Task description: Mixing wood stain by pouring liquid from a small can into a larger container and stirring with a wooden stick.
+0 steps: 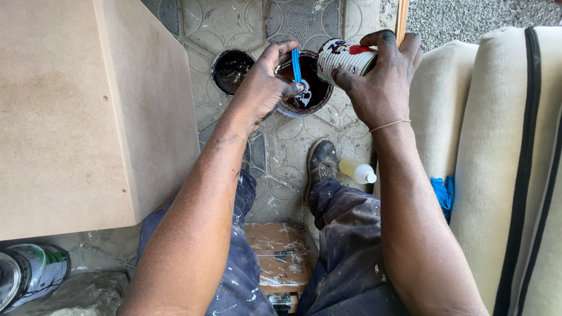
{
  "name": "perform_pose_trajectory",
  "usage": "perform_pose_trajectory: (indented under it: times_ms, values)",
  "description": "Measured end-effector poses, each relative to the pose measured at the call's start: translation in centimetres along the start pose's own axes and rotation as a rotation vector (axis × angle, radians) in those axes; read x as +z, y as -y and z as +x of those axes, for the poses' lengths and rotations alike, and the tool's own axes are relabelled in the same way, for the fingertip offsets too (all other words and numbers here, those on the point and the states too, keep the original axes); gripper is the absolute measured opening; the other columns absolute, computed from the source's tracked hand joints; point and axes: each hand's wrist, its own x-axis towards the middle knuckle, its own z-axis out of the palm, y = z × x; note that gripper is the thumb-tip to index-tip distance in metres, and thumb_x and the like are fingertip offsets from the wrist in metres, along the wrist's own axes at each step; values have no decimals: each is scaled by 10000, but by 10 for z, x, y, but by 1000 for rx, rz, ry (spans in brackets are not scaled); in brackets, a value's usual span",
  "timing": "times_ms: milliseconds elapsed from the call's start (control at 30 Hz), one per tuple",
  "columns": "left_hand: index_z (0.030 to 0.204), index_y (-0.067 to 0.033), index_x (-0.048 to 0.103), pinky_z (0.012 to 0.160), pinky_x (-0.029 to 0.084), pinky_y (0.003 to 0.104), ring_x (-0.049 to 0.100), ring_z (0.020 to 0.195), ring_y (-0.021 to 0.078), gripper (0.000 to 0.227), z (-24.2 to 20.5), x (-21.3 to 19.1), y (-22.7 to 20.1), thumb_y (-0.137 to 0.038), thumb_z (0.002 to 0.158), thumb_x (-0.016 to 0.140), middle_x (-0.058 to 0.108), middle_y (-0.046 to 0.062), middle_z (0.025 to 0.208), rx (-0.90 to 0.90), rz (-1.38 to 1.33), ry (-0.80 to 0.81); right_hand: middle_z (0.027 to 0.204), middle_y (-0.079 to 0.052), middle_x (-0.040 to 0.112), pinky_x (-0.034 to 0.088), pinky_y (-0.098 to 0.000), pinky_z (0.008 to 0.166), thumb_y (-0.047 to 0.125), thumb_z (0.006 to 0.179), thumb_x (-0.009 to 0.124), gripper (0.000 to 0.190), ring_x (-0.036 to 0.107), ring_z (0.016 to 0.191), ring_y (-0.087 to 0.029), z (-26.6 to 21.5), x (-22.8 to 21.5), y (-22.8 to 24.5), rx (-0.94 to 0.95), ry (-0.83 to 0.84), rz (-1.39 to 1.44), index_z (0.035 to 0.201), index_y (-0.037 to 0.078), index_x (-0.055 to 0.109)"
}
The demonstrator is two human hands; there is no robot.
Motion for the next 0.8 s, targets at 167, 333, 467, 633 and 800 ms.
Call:
perform_pose_trajectory:
  times_ms: [167,333,467,633,800]
  values:
    - [1431,-153,518,1114,481,419,557,1405,287,800,5,-1,10,123,713,739,569,156,1526,52,-11,21,1117,-179,376,516,-526,846,215,762,928,486,430,1118,-416,0,-1,2,0,-5,2,1116,34,649]
    - [1442,-170,509,1107,510,423,589,1385,277,807,5,-4,15,125,721,718,573,148,1530,33,-91,24,1114,-177,376,496,-522,853,218,764,915,482,431,1106,-413,1,0,1,-2,-6,6,1119,42,640]
    - [1455,-226,497,1128,492,456,586,1389,263,839,7,-3,12,97,711,714,552,114,1555,69,-111,61,1127,-182,379,493,-523,876,222,764,897,476,441,1109,-422,0,2,-1,24,8,5,1122,42,641]
    - [1466,-266,487,1131,414,603,405,1495,375,830,43,8,33,129,754,647,437,146,1633,95,-73,78,1105,-172,384,485,-513,873,218,770,934,488,442,1097,-403,-2,2,-8,26,4,4,1123,55,638]
    - [1486,-191,480,1224,264,551,184,1567,370,891,74,20,99,175,712,728,292,191,1683,28,-225,-36,1128,-180,399,432,-534,940,270,760,907,484,428,1122,-429,0,-1,-12,95,72,6,1110,53,654]
